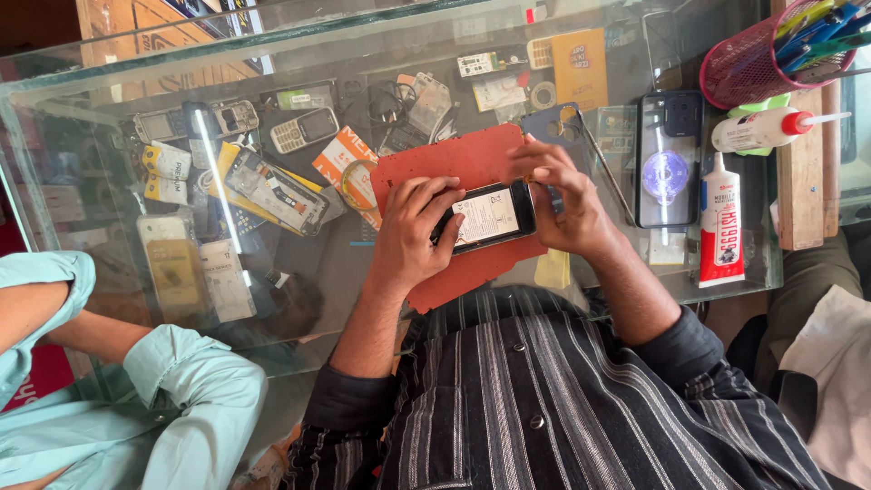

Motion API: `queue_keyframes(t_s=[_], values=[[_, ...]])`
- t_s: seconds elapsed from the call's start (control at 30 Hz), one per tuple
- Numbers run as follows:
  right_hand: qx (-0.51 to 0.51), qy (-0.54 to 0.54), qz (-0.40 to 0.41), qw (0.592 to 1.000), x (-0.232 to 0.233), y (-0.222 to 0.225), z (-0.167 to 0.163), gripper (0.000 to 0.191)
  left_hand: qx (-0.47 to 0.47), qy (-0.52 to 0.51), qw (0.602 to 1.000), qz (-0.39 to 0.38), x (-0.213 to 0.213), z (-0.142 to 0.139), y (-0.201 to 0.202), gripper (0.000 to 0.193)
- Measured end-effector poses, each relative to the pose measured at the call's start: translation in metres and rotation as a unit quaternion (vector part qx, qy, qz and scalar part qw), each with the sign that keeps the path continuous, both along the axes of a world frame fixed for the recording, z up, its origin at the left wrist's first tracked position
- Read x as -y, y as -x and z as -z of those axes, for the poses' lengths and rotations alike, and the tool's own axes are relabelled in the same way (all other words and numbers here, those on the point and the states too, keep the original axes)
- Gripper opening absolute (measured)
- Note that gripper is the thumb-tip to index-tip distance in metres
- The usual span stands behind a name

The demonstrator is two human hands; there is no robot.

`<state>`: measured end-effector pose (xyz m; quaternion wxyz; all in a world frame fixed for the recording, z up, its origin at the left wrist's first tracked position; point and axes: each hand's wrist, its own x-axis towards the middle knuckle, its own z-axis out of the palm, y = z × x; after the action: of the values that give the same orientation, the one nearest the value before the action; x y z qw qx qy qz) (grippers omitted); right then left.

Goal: The person repairs a smartphone at a glass workbench. They use a screwdriver to work on the opened phone lying on a red mat, then lift the phone, press its power button, plug a charging cable into it, and continue prying and adjusting the phone's internal components with the screwdriver.

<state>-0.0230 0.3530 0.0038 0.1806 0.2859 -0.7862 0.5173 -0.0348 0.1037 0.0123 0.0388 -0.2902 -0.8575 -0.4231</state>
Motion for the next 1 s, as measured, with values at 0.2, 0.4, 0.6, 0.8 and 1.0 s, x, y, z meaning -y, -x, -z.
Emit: queue_keyframes(t_s=[0.2, 0.4, 0.6, 0.8, 1.0], values=[[0.039, 0.009, 0.081, 0.996, 0.000, -0.001, -0.004, 0.077, -0.007, 0.000, 1.000, -0.003, -0.003, -0.001, 0.001, 0.025], [0.052, 0.019, 0.075, 0.996, -0.006, -0.007, 0.010, 0.072, -0.034, 0.003, 0.999, -0.001, -0.034, -0.004, 0.010, 0.014], [0.126, 0.111, 0.059, 0.984, -0.016, -0.020, 0.023, 0.067, -0.035, 0.042, 0.998, 0.042, -0.072, 0.000, 0.018, 0.009], [0.141, 0.147, 0.107, 0.973, -0.026, -0.035, 0.013, 0.071, -0.075, 0.189, 0.978, 0.044, -0.097, 0.019, 0.024, 0.007], [0.140, 0.147, 0.131, 0.970, -0.045, -0.058, 0.001, 0.070, -0.114, 0.325, 0.937, 0.049, -0.117, 0.032, 0.036, 0.018]])
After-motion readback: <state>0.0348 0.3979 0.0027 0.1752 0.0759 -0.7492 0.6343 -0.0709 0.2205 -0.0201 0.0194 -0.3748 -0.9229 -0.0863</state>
